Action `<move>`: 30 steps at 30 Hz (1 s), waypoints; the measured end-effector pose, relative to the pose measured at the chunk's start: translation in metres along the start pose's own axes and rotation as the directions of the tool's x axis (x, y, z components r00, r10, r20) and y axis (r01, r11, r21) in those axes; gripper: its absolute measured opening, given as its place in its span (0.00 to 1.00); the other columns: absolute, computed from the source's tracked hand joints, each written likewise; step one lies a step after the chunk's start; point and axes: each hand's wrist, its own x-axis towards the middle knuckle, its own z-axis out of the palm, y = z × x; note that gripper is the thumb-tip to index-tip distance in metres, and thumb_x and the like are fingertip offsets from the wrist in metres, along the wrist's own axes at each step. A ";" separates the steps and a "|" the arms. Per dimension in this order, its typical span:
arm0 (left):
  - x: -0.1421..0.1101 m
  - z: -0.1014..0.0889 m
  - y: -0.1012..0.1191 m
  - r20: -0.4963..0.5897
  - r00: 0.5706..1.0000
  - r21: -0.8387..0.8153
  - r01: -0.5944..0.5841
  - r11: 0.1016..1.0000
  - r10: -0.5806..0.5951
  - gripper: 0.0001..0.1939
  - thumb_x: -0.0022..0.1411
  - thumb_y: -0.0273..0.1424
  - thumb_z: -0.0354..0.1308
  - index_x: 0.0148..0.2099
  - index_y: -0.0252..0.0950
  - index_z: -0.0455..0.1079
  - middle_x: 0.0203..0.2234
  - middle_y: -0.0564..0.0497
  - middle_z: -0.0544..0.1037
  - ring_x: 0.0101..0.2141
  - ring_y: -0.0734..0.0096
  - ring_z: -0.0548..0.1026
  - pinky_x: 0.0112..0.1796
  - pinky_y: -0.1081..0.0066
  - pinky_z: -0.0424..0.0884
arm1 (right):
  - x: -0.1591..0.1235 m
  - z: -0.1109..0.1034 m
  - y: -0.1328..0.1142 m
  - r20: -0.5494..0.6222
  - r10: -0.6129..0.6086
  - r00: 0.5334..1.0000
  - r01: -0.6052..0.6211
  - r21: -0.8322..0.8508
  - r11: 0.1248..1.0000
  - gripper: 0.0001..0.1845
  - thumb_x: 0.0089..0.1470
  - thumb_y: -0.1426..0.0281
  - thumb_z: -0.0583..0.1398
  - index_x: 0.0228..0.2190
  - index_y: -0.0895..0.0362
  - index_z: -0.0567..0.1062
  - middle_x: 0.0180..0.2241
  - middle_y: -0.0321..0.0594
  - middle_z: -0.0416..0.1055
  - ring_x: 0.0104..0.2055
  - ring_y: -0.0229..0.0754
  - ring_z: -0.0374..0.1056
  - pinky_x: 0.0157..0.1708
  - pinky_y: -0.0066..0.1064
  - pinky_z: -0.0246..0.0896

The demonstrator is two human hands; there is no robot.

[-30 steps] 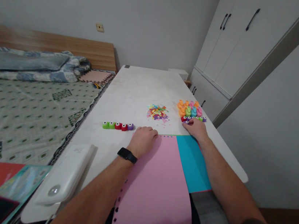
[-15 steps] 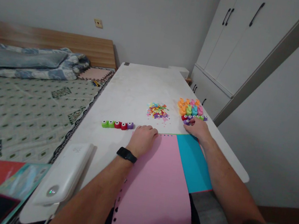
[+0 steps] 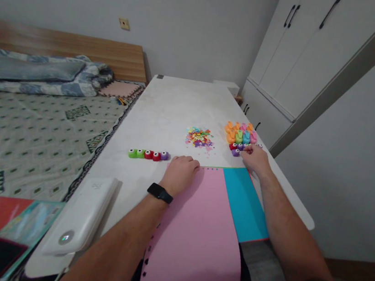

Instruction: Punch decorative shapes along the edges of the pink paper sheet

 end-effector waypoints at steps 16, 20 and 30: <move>-0.004 -0.005 0.007 0.042 0.998 -0.047 0.046 0.998 -0.044 0.15 0.72 0.33 0.49 0.43 0.36 0.78 0.39 0.43 0.80 0.43 0.60 0.75 0.46 0.60 0.66 | -0.012 -0.002 -0.044 -0.179 -0.187 0.966 0.224 0.217 0.950 0.14 0.53 0.64 0.61 0.41 0.57 0.76 0.35 0.44 0.77 0.34 0.44 0.71 0.37 0.35 0.66; -0.004 -0.003 0.006 0.024 0.999 -0.038 0.037 0.999 -0.036 0.15 0.72 0.33 0.49 0.43 0.36 0.78 0.38 0.43 0.80 0.42 0.59 0.76 0.45 0.59 0.67 | -0.022 -0.009 -0.110 -0.033 -0.471 0.881 0.467 0.218 0.857 0.12 0.54 0.65 0.62 0.40 0.57 0.77 0.35 0.42 0.77 0.34 0.42 0.70 0.36 0.33 0.64; -0.001 0.009 0.003 0.013 0.999 -0.087 0.038 0.995 -0.037 0.19 0.69 0.28 0.50 0.59 0.38 0.73 0.57 0.40 0.74 0.58 0.54 0.70 0.59 0.55 0.63 | -0.062 0.053 -0.277 0.365 -0.775 0.516 0.752 0.239 0.614 0.18 0.54 0.62 0.64 0.44 0.57 0.78 0.44 0.46 0.78 0.43 0.46 0.72 0.42 0.34 0.65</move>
